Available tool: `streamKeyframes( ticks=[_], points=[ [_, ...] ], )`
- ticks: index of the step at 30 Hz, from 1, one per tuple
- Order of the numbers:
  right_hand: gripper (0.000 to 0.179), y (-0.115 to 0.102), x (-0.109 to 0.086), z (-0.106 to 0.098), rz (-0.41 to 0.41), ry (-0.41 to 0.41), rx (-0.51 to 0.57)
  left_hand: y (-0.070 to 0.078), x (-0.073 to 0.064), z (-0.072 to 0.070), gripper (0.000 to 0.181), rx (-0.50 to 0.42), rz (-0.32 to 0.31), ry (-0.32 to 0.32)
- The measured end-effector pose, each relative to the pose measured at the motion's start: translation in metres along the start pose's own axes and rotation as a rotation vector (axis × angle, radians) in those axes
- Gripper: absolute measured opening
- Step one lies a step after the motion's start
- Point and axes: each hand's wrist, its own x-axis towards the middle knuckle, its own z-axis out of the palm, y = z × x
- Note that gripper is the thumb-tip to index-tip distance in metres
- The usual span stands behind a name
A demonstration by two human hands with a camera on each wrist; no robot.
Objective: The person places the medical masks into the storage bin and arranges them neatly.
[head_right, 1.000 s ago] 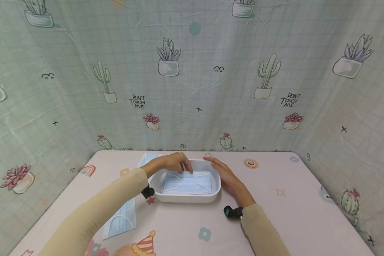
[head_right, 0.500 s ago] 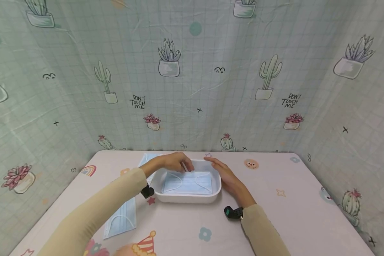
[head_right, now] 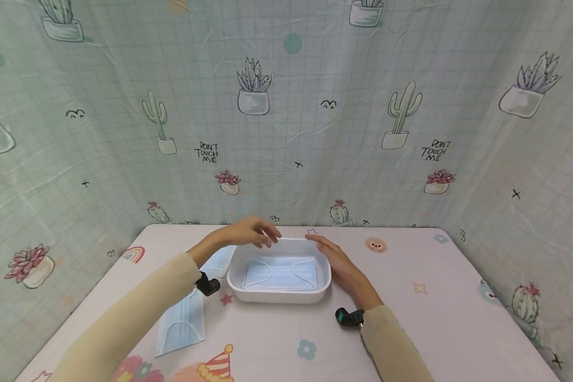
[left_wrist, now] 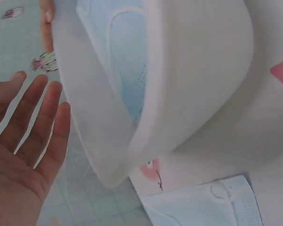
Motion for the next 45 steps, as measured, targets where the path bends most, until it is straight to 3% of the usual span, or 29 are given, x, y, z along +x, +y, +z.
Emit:
streamKeyframes(
  ticks=[8, 17, 25, 30, 37, 41, 45],
  points=[
    [0.047, 0.0, -0.002, 0.0, -0.004, -0.004, -0.002, -0.014, -0.036, -0.017, 0.031, -0.097, 0.018, 0.21],
    [0.047, -0.002, -0.003, 0.0, -0.013, -0.001, 0.007, -0.04, -0.079, -0.015, 0.032, -0.132, -0.068, 0.43],
    [0.048, -0.001, -0.003, -0.001, -0.01, -0.011, 0.002, -0.073, -0.1, -0.007, 0.036, -0.261, -0.18, 0.644],
    [0.047, -0.001, -0.002, -0.001, -0.014, -0.009, -0.006, -0.096, -0.104, -0.005, 0.037, -0.235, -0.252, 0.766],
    [0.047, -0.001, -0.001, -0.001, -0.018, -0.009, -0.004, -0.117, -0.106, -0.003, 0.042, -0.124, -0.357, 0.81],
    [0.047, 0.001, -0.001, -0.001, -0.016, -0.012, -0.011, -0.123, -0.107, -0.003, 0.046, -0.12, -0.403, 0.799],
    [0.047, 0.002, -0.001, -0.001, -0.017, -0.008, -0.013, -0.128, -0.105, -0.002, 0.047, -0.017, -0.43, 0.776]
  ],
)
